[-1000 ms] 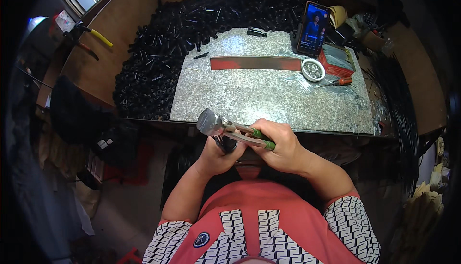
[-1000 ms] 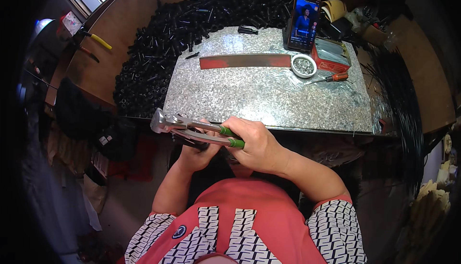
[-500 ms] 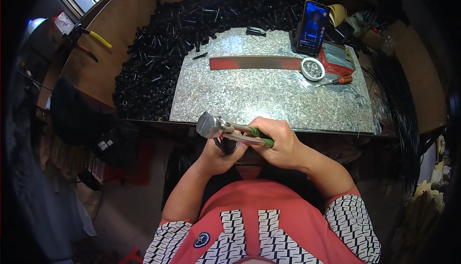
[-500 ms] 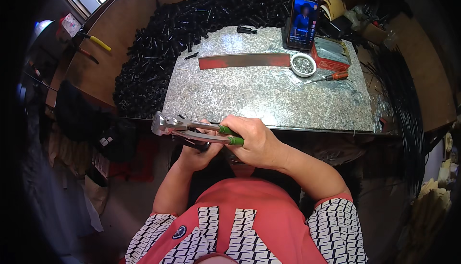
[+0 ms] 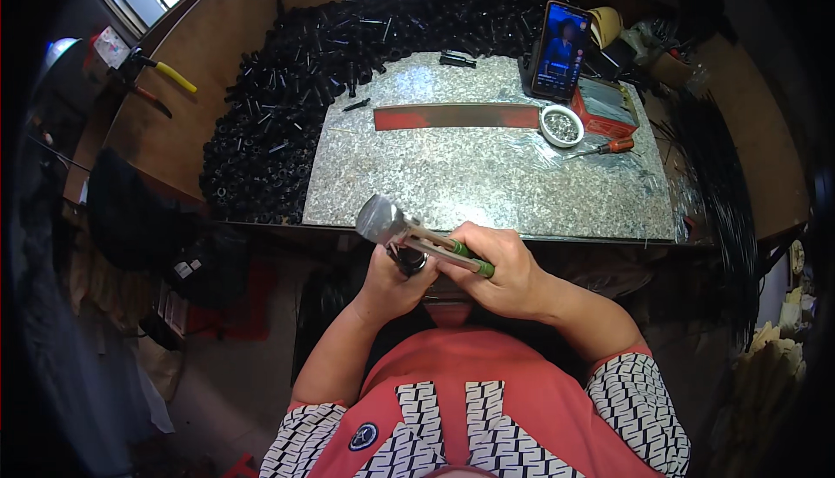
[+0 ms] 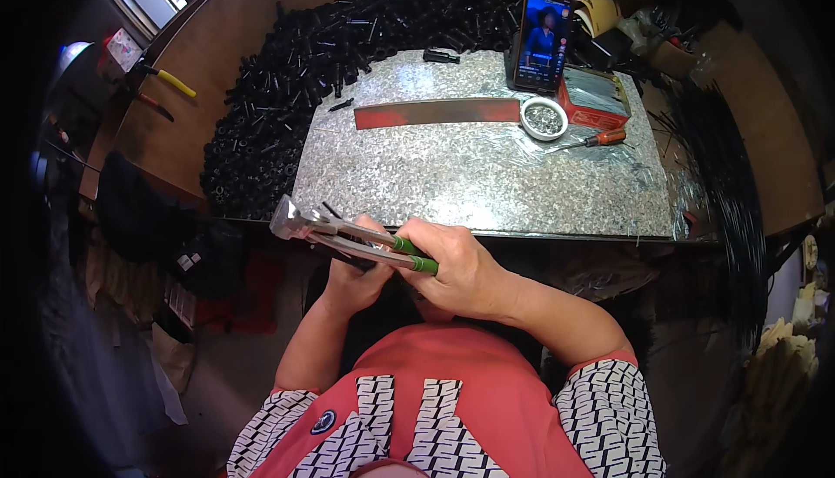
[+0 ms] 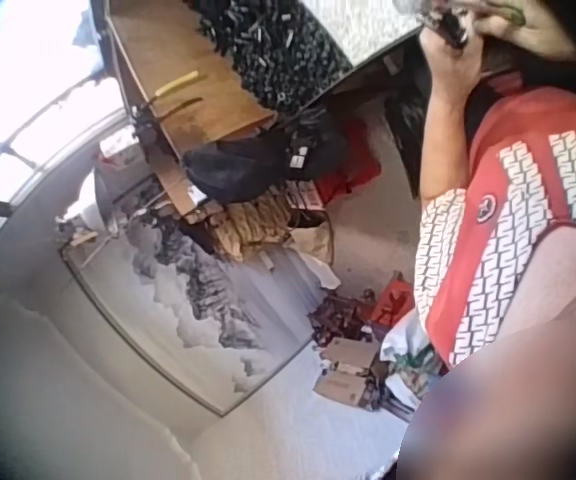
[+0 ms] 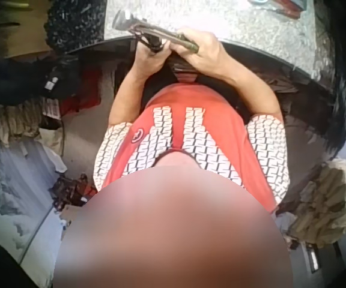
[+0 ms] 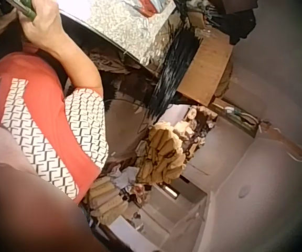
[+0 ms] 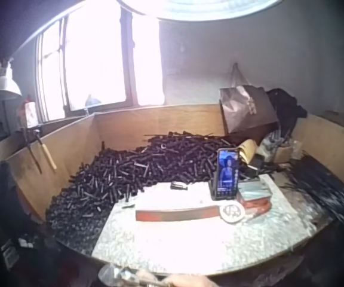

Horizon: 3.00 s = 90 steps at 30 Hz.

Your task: Assemble bundles of black rods into a plastic hub and secure them using pliers.

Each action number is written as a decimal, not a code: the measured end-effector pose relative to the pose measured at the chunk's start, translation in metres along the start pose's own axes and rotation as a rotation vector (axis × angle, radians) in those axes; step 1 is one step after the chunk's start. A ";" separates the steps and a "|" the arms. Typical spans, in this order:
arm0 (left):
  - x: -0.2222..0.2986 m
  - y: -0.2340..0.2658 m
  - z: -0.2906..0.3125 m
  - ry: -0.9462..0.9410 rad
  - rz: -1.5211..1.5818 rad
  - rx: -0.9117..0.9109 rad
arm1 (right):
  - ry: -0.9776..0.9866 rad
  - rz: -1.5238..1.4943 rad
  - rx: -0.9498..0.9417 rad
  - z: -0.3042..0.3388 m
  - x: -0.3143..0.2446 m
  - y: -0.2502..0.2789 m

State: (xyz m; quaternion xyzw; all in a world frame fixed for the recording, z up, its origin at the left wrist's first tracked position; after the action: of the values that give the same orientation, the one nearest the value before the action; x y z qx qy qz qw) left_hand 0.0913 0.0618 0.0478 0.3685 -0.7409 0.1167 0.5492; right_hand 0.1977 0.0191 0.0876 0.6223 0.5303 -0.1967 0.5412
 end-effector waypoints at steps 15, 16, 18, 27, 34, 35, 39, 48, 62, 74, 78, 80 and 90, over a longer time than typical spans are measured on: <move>-0.009 0.023 0.007 -0.008 0.583 0.065 | -0.285 -0.209 0.110 0.018 0.025 0.034; -0.008 0.024 0.007 -0.009 0.586 0.067 | -0.318 -0.318 0.139 0.022 0.033 0.034; -0.007 0.029 0.006 0.000 0.489 0.091 | -0.313 -0.312 0.145 0.026 0.038 0.034; -0.010 0.034 0.010 0.028 0.691 0.095 | -0.172 0.182 0.118 0.025 0.008 0.061; -0.019 0.026 0.010 0.068 0.710 -0.005 | 0.068 0.921 0.195 0.026 -0.030 0.056; -0.017 0.027 0.009 0.087 0.675 0.007 | 0.098 1.061 0.216 0.024 -0.036 0.052; -0.021 0.026 0.012 0.159 0.632 0.021 | 0.161 1.310 0.255 0.026 -0.039 0.043; -0.028 0.033 0.012 0.167 0.426 0.144 | 0.211 1.336 0.253 0.027 -0.041 0.038; -0.028 0.029 0.008 0.176 0.390 0.127 | 0.263 1.297 0.216 0.037 -0.044 0.041; -0.014 0.018 0.014 0.108 0.531 0.081 | -0.209 0.298 -0.295 0.051 0.008 0.035; -0.009 0.008 0.014 0.087 0.537 -0.071 | -0.757 -0.793 -0.754 0.094 0.028 -0.024; 0.003 0.005 0.007 -0.005 0.400 -0.153 | -0.779 -0.942 -0.832 0.107 0.026 -0.032; -0.009 0.024 0.007 0.052 0.323 0.090 | -0.052 0.670 -0.091 0.060 -0.026 0.042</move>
State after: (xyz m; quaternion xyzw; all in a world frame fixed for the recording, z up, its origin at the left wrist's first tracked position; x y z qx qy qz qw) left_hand 0.0712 0.0782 0.0427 0.2658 -0.7701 0.2459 0.5252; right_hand 0.2447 -0.0389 0.1086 0.7320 0.2905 0.0000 0.6163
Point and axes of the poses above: each hand's wrist, its own z-axis away from the middle knuckle, its own y-axis out of the back of the hand, x = y × z, the point moved 9 cm from there along -z, towards the middle knuckle, and after that the axes turned 10 degrees about -x, right-handed, at the moved point
